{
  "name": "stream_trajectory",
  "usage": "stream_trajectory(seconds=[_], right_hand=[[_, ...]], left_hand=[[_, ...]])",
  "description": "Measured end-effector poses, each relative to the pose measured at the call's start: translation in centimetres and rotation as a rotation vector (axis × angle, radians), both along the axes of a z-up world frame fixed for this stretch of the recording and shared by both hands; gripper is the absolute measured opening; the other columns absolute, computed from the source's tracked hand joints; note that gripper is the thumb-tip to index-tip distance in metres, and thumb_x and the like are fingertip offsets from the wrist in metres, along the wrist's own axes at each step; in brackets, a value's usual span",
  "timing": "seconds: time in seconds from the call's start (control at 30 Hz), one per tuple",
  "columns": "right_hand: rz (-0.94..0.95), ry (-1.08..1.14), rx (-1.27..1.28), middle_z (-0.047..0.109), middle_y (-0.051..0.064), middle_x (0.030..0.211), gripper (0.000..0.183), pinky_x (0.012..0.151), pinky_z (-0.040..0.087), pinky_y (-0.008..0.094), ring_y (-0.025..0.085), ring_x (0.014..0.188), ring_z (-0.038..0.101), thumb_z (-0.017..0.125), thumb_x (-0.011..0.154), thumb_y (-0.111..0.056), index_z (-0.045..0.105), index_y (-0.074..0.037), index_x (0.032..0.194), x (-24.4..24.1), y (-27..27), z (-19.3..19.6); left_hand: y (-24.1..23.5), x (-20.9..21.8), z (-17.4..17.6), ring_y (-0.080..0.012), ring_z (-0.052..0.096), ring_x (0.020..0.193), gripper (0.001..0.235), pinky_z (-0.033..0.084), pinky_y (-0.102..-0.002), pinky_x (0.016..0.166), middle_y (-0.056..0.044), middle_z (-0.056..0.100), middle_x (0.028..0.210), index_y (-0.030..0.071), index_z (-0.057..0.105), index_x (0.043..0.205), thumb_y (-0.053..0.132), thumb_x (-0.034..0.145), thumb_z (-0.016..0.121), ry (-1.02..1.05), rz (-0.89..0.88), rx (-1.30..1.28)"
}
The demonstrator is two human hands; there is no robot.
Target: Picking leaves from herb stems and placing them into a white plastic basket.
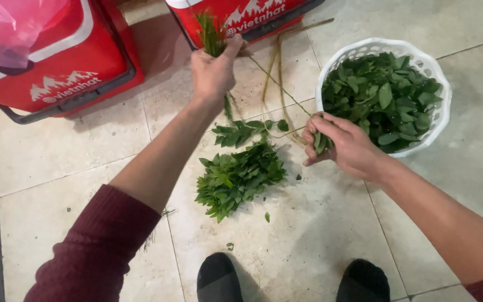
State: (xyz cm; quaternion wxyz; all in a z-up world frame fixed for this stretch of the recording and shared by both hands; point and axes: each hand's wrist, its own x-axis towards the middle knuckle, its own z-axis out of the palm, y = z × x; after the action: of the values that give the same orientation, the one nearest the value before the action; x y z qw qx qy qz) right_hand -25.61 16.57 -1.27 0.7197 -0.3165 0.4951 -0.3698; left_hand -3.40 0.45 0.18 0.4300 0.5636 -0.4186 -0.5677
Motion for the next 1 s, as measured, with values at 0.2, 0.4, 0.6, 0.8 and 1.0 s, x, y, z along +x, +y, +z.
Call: stream_trajectory(seconds=[0.2, 0.4, 0.6, 0.8, 1.0], right_hand=[[0.107, 0.052, -0.005, 0.051, 0.010, 0.087, 0.028, 0.059, 0.049, 0.038, 0.023, 0.068, 0.053, 0.039, 0.113, -0.022, 0.045, -0.006, 0.091, -0.6, -0.1, -0.6], [-0.096, 0.154, -0.055, 0.048, 0.013, 0.085, 0.026, 0.056, 0.056, 0.043, 0.024, 0.062, 0.055, 0.046, 0.113, -0.021, 0.051, -0.002, 0.096, -0.9, 0.6, -2.5], [-0.078, 0.125, -0.097, 0.050, 0.015, 0.085, 0.028, 0.057, 0.057, 0.045, 0.025, 0.062, 0.056, 0.046, 0.114, -0.020, 0.053, 0.000, 0.096, 1.5, 0.2, -2.8], [0.074, 0.180, -0.138, 0.055, 0.014, 0.074, 0.031, 0.052, 0.058, 0.041, 0.025, 0.055, 0.061, 0.050, 0.110, -0.019, 0.058, 0.002, 0.089, 3.2, 0.9, -2.0], [0.044, 0.217, -0.118, 0.055, 0.016, 0.073, 0.031, 0.052, 0.057, 0.042, 0.026, 0.055, 0.061, 0.050, 0.110, -0.016, 0.059, 0.004, 0.089, 2.8, 2.7, -3.5]], left_hand=[[-1.1, 4.2, -1.4, -0.0061, 0.036, 0.039, 0.036, 0.028, -0.021, 0.039, -0.011, 0.081, 0.090, 0.000, 0.072, 0.096, 0.030, 0.104, 0.054, 0.058, 0.191, 0.044], [0.7, 4.6, -6.8, -0.0118, 0.041, 0.036, 0.037, 0.033, -0.021, 0.032, -0.010, 0.065, 0.057, 0.007, 0.070, 0.082, 0.039, 0.097, 0.059, -0.175, -0.122, 0.148], [5.5, -0.4, -3.4, -0.0084, 0.031, 0.033, 0.056, 0.029, -0.023, 0.030, -0.015, 0.065, 0.056, -0.001, 0.078, 0.083, 0.055, 0.083, 0.072, -0.185, -0.457, 0.383], [6.1, -1.0, -4.4, -0.0017, 0.026, 0.039, 0.036, 0.027, -0.019, 0.037, -0.017, 0.078, 0.085, -0.004, 0.075, 0.102, 0.029, 0.097, 0.061, 0.114, -0.367, 0.426], [2.5, 1.8, -7.6, -0.0084, 0.033, 0.037, 0.027, 0.030, -0.025, 0.034, -0.011, 0.066, 0.064, 0.000, 0.072, 0.085, 0.025, 0.094, 0.068, 0.086, -0.130, 0.225]])
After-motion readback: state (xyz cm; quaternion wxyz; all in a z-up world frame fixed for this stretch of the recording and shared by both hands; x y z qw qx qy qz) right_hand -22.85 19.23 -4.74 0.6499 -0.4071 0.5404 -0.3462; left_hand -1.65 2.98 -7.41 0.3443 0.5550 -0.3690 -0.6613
